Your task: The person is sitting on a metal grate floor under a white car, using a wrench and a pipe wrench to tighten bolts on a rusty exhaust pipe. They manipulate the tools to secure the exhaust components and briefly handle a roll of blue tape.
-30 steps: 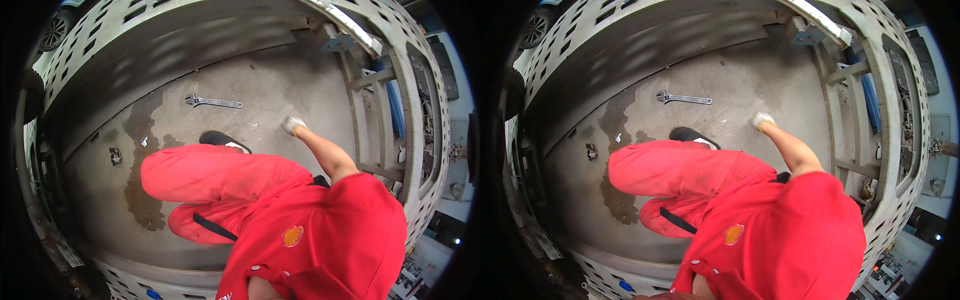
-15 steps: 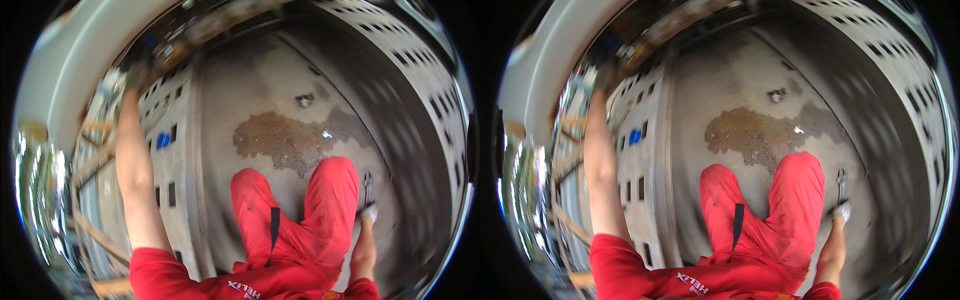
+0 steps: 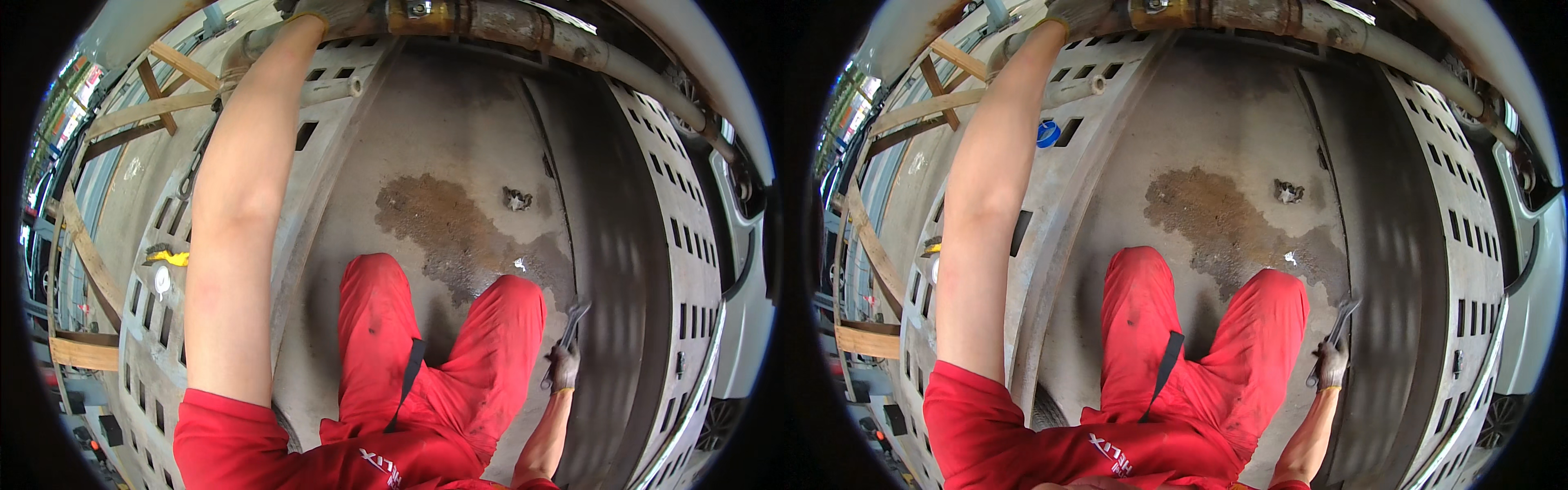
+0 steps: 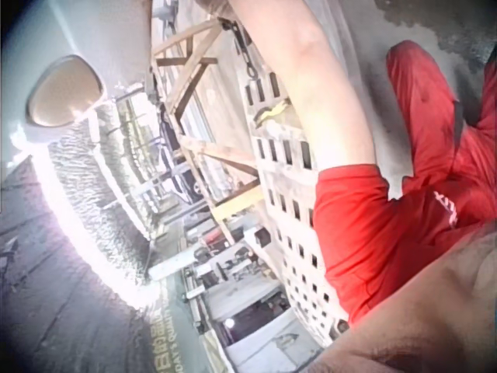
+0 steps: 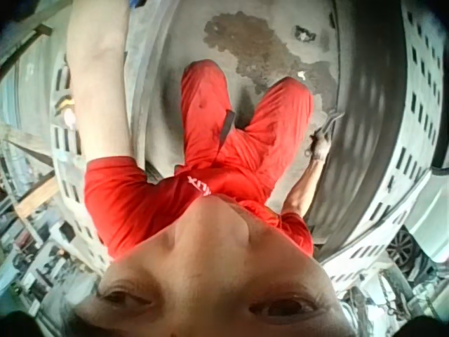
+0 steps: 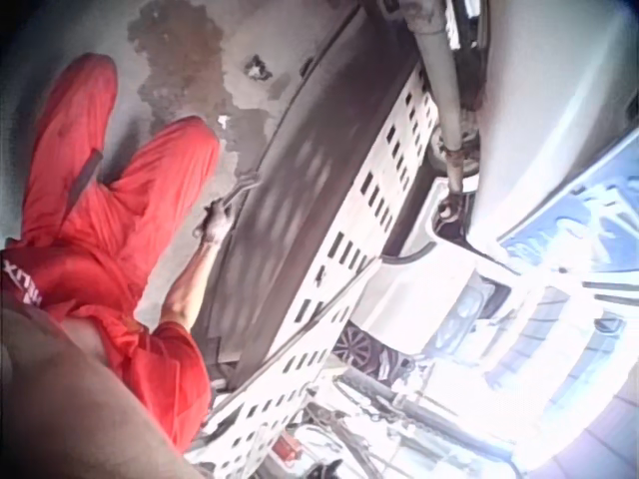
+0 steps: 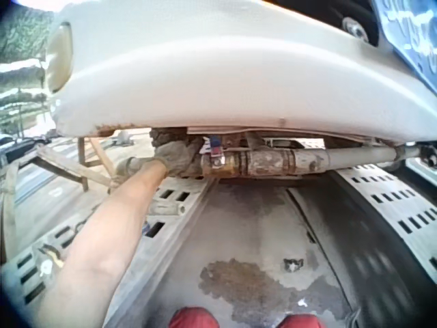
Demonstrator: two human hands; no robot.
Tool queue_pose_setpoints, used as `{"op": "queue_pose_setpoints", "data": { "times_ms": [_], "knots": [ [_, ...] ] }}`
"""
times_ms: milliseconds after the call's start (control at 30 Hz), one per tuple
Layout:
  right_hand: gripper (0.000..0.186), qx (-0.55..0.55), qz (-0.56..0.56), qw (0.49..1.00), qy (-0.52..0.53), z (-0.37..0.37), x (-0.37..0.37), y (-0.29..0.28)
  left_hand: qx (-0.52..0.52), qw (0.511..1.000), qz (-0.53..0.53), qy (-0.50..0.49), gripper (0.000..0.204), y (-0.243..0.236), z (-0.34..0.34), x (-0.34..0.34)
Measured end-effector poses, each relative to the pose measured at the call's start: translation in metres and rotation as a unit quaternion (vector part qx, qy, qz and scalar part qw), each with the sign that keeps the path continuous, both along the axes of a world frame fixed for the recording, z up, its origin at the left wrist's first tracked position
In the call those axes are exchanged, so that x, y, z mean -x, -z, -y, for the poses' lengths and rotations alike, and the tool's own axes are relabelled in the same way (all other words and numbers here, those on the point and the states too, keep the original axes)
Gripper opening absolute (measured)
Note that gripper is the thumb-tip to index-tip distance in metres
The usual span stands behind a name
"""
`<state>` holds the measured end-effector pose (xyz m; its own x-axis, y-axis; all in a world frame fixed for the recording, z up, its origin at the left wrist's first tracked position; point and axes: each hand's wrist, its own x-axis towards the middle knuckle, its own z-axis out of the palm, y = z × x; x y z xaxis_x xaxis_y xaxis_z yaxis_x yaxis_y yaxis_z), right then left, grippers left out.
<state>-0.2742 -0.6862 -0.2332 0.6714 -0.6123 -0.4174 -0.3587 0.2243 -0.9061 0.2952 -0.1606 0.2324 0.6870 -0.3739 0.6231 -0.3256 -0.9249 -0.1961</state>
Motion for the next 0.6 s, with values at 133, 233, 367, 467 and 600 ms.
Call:
{"op": "queue_pose_setpoints", "data": {
  "times_ms": [133,233,367,467,600],
  "knots": [
    [0.032,0.036,0.208,0.977,0.015,-0.064,-0.112,-0.161,0.03,0.993,0.086,-0.076,0.071,-0.008,0.007,0.011],
    [0.045,-0.048,0.319,0.946,-0.003,-0.11,-0.202,-0.272,0.042,0.994,-0.028,-0.097,0.076,-0.006,0.015,0.012],
    [0.047,-0.121,0.389,0.898,-0.164,-0.141,-0.299,-0.346,0.15,0.965,-0.204,-0.073,0.092,-0.029,0.02,0.048],
    [0.047,-0.042,0.252,0.938,-0.234,-0.229,-0.314,-0.391,0.125,0.972,-0.185,-0.071,0.093,-0.028,0.003,0.031],
    [0.048,0.122,0.215,0.899,-0.363,-0.281,-0.335,-0.412,0.148,0.968,-0.191,-0.062,0.09,-0.019,0.005,0.031]
  ]
}}
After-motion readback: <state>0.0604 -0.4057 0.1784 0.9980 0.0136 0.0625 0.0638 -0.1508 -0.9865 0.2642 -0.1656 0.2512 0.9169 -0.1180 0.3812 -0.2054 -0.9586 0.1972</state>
